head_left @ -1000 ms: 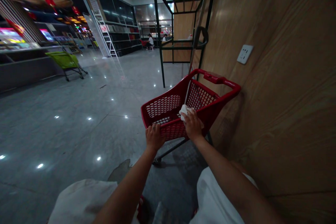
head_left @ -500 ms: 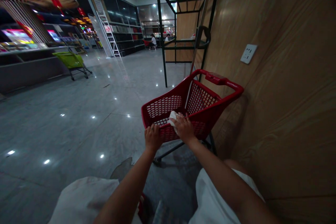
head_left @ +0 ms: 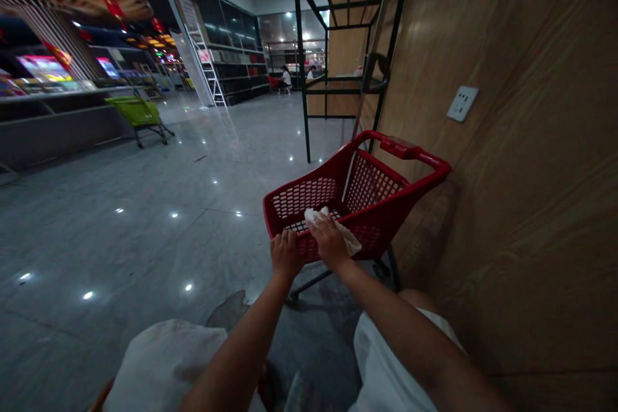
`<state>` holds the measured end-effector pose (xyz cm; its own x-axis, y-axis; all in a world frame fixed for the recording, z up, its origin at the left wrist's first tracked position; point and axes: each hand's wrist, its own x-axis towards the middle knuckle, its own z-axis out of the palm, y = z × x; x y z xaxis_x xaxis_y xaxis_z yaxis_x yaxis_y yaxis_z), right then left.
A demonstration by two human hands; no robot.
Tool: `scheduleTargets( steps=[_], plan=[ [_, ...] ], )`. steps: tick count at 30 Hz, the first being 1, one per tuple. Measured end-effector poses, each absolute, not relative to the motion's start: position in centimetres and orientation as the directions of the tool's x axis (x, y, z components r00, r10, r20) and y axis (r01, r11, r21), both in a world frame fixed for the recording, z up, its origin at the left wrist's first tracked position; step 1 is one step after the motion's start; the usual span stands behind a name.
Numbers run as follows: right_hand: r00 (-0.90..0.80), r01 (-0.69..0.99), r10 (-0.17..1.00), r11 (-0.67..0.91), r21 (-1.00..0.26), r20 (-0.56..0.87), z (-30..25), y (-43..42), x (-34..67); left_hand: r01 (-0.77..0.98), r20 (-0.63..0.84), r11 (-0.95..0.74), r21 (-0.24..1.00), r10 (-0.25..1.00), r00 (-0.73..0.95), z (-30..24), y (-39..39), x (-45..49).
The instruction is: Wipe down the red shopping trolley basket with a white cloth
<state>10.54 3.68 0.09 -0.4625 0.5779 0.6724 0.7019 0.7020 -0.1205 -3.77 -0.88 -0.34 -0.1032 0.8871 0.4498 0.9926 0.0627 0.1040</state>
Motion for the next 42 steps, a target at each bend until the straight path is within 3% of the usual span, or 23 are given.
scheduleTargets(
  steps=[4, 16, 24, 29, 37, 42],
  plan=[
    [-0.548, 0.638, 0.524, 0.766, -0.079, 0.652, 0.9, 3.0, 9.9, 0.996, 0.454, 0.052, 0.078, 0.887, -0.082, -0.5, -1.0, -4.6],
    [-0.372, 0.820, 0.651, 0.565, -0.095, 0.662, 1.8, 5.0, 17.1, 0.994, 0.455, 0.053, 0.092, 0.886, -0.089, -0.7, -0.8, -3.4],
    [-0.549, 0.706, 0.611, 0.704, -0.075, 0.570, 1.3, 2.9, 9.9, 0.996, 0.529, 0.017, 0.090, 0.846, -0.062, -1.0, -1.3, -3.6],
    [-0.596, 0.677, 0.589, 0.734, -0.054, 0.545, 2.2, 3.2, 10.7, 0.999, 0.529, -0.003, 0.051, 0.848, -0.024, -0.9, -1.4, -4.8],
    [-0.419, 0.803, 0.658, 0.590, -0.082, 0.625, 2.5, 4.5, 17.4, 0.998, 0.543, -0.012, 0.068, 0.839, -0.027, -1.0, -0.9, -4.3],
    [-0.425, 0.776, 0.628, 0.623, -0.094, 0.652, 1.3, 3.9, 15.3, 0.997, 0.555, -0.012, 0.081, 0.831, -0.035, -1.1, -1.0, -3.7]
  ],
)
